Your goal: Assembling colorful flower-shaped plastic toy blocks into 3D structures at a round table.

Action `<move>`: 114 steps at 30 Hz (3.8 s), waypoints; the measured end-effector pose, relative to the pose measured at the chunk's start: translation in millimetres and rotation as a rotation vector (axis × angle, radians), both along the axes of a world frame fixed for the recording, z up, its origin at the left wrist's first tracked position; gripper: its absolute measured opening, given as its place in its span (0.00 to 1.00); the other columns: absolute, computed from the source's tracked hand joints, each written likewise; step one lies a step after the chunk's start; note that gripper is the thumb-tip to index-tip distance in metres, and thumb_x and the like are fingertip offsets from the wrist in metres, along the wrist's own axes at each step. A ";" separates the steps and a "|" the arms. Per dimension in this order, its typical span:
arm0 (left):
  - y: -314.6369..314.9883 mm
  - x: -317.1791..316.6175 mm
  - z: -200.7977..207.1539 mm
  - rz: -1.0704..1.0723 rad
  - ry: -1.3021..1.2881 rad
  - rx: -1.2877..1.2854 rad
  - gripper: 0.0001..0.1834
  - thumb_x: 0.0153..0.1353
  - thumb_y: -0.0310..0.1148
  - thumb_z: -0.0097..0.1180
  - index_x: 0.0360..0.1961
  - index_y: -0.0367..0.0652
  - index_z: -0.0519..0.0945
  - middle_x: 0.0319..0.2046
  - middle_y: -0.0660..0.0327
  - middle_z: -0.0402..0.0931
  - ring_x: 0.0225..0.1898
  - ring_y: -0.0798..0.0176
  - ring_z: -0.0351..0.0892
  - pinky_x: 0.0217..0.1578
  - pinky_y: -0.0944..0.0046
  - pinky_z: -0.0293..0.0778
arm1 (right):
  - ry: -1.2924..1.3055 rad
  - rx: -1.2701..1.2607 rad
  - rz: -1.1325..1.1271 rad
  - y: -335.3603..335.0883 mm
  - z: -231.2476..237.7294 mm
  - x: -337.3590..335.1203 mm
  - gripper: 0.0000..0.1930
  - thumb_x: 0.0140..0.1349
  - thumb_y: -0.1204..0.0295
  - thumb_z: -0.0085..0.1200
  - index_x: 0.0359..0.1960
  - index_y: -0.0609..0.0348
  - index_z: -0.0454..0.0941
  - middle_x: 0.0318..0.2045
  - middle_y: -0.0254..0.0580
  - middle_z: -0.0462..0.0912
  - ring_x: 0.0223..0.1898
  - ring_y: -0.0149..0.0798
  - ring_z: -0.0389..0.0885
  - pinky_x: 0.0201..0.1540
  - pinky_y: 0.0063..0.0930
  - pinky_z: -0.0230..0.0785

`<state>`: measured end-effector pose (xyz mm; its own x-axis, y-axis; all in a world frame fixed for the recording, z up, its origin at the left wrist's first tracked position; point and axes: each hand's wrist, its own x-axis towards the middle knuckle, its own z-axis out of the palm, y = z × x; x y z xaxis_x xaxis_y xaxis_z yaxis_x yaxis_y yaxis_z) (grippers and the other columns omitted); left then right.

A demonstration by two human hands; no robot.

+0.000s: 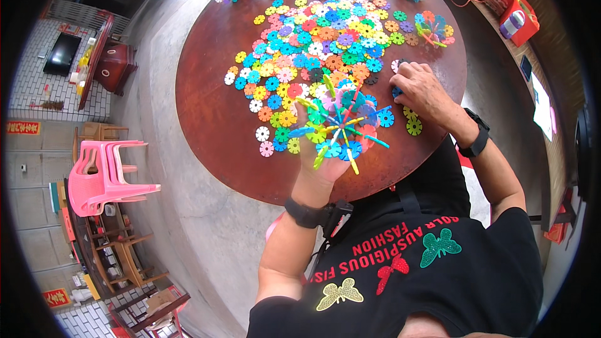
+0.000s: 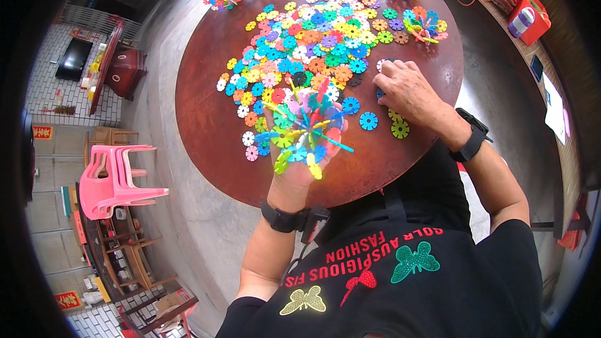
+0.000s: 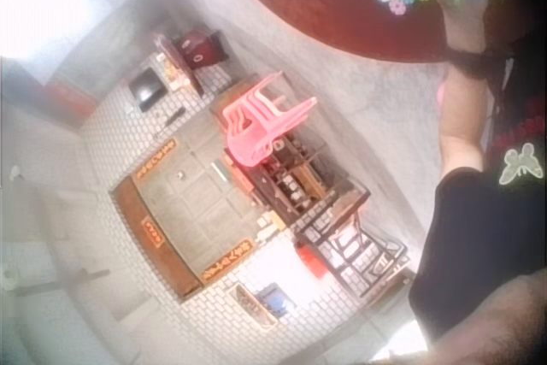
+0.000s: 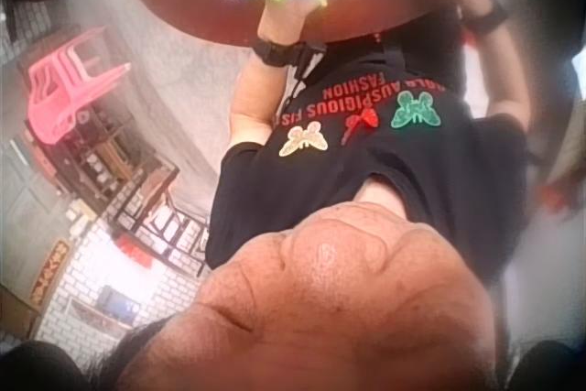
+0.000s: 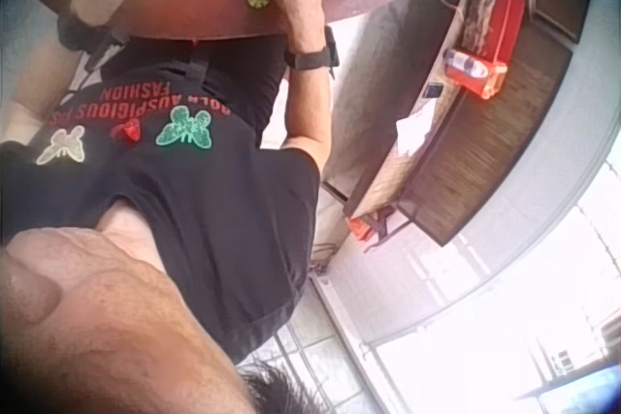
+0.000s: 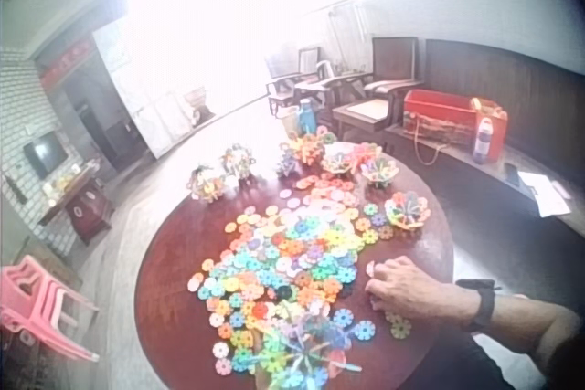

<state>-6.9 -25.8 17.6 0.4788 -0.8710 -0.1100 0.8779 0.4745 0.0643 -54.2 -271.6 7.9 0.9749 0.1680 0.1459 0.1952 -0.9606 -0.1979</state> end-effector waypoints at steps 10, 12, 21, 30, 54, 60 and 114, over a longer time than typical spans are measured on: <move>-3.5 -2.4 4.2 0.146 -0.064 0.118 0.46 0.57 0.70 0.42 0.63 0.41 0.62 0.54 0.50 0.72 0.54 0.48 0.73 0.55 0.46 0.68 | -0.046 -0.020 0.061 -6.5 -1.6 -2.5 0.13 0.47 0.69 0.63 0.35 0.57 0.78 0.47 0.43 0.74 0.49 0.41 0.71 0.50 0.35 0.61; -3.9 -3.8 0.7 0.178 -0.092 0.132 0.47 0.57 0.69 0.43 0.65 0.42 0.60 0.55 0.50 0.71 0.54 0.47 0.73 0.54 0.44 0.69 | -0.106 -0.006 0.089 -6.5 -4.2 -1.3 0.17 0.43 0.71 0.65 0.36 0.56 0.76 0.37 0.40 0.72 0.44 0.42 0.71 0.48 0.36 0.61; -3.6 -3.9 -3.3 0.234 -0.078 0.128 0.44 0.58 0.66 0.45 0.66 0.45 0.58 0.58 0.50 0.69 0.56 0.45 0.72 0.55 0.43 0.69 | 0.013 0.089 0.022 -9.3 1.5 0.2 0.17 0.43 0.72 0.64 0.34 0.55 0.69 0.36 0.41 0.71 0.43 0.45 0.70 0.46 0.38 0.60; -1.8 0.7 -3.8 0.198 -0.094 0.080 0.46 0.55 0.66 0.50 0.64 0.43 0.61 0.59 0.50 0.67 0.57 0.46 0.68 0.57 0.45 0.64 | 0.007 0.215 0.065 -11.3 0.6 0.6 0.17 0.44 0.73 0.64 0.34 0.58 0.69 0.34 0.44 0.71 0.39 0.50 0.73 0.41 0.40 0.66; -0.6 6.3 -5.5 0.350 -0.189 0.219 0.33 0.58 0.52 0.53 0.59 0.43 0.66 0.54 0.53 0.72 0.53 0.50 0.72 0.50 0.51 0.70 | 0.217 1.040 -0.220 -14.2 6.6 1.3 0.09 0.56 0.82 0.52 0.39 0.67 0.76 0.29 0.36 0.81 0.28 0.25 0.76 0.32 0.22 0.72; -2.8 0.0 2.2 0.305 -0.229 0.282 0.37 0.55 0.48 0.58 0.63 0.44 0.62 0.57 0.54 0.69 0.58 0.52 0.69 0.58 0.49 0.65 | 0.236 1.247 -0.135 2.6 42.2 -9.1 0.07 0.55 0.84 0.51 0.36 0.66 0.76 0.33 0.32 0.79 0.35 0.22 0.76 0.38 0.18 0.71; 7.2 11.7 -7.4 0.258 0.010 0.049 0.36 0.57 0.64 0.48 0.52 0.43 0.73 0.44 0.53 0.79 0.43 0.52 0.79 0.45 0.51 0.74 | -0.156 0.026 0.004 27.3 -13.7 70.0 0.11 0.51 0.71 0.60 0.34 0.59 0.73 0.33 0.47 0.72 0.38 0.50 0.74 0.41 0.39 0.69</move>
